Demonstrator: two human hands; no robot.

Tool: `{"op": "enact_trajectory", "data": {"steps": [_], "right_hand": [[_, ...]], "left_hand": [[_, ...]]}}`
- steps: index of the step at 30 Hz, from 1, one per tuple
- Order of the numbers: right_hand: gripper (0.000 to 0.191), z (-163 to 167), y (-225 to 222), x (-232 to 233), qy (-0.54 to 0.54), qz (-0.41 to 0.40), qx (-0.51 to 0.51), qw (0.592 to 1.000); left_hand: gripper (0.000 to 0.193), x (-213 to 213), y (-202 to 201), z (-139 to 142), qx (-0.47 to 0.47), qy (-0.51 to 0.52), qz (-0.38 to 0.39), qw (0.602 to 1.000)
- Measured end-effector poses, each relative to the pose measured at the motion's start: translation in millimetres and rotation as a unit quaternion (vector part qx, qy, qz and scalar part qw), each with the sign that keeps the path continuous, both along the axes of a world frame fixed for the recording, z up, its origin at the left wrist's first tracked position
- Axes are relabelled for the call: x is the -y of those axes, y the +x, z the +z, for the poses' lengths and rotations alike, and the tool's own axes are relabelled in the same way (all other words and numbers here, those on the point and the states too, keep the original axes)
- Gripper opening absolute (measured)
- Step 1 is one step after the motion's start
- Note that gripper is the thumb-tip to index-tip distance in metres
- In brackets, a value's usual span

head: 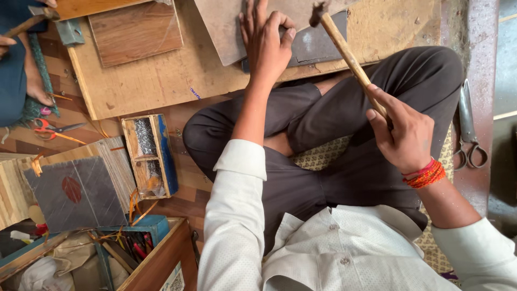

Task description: The person sits on the floor and assembles small wooden frames by hammering nails into them using a hammer. They handle various wooden boards and frames, positioning them on a work surface and securing them with nails.

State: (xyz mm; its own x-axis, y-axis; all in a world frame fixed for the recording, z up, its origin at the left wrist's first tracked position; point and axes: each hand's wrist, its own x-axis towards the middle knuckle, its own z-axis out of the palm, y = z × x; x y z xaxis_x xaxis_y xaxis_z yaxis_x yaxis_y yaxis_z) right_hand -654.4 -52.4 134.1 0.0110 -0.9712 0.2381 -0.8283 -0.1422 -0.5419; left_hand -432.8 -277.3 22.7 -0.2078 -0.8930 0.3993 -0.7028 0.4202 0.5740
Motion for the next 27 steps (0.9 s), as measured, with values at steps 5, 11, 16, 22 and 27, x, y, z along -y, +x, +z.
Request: {"op": "enact_trajectory", "data": {"steps": [5, 11, 16, 22, 27], "right_hand": [[0.044, 11, 10, 18, -0.002, 0.016, -0.038, 0.999], [0.042, 21, 12, 19, -0.029, 0.033, 0.006, 0.999], [0.043, 20, 12, 24, -0.017, 0.043, -0.010, 0.999], [0.038, 16, 15, 20, -0.078, 0.025, 0.042, 0.996], [0.038, 6, 19, 22, -0.031, 0.044, -0.017, 0.998]], "left_hand": [[0.019, 2, 4, -13, -0.002, 0.006, -0.007, 1.000], [0.020, 4, 5, -13, 0.007, 0.003, -0.011, 1.000], [0.053, 3, 13, -14, -0.036, 0.030, -0.031, 0.998], [0.080, -1, 17, -16, -0.029, -0.031, -0.034, 0.999], [0.083, -3, 15, -19, -0.015, -0.035, -0.031, 0.999]]}}
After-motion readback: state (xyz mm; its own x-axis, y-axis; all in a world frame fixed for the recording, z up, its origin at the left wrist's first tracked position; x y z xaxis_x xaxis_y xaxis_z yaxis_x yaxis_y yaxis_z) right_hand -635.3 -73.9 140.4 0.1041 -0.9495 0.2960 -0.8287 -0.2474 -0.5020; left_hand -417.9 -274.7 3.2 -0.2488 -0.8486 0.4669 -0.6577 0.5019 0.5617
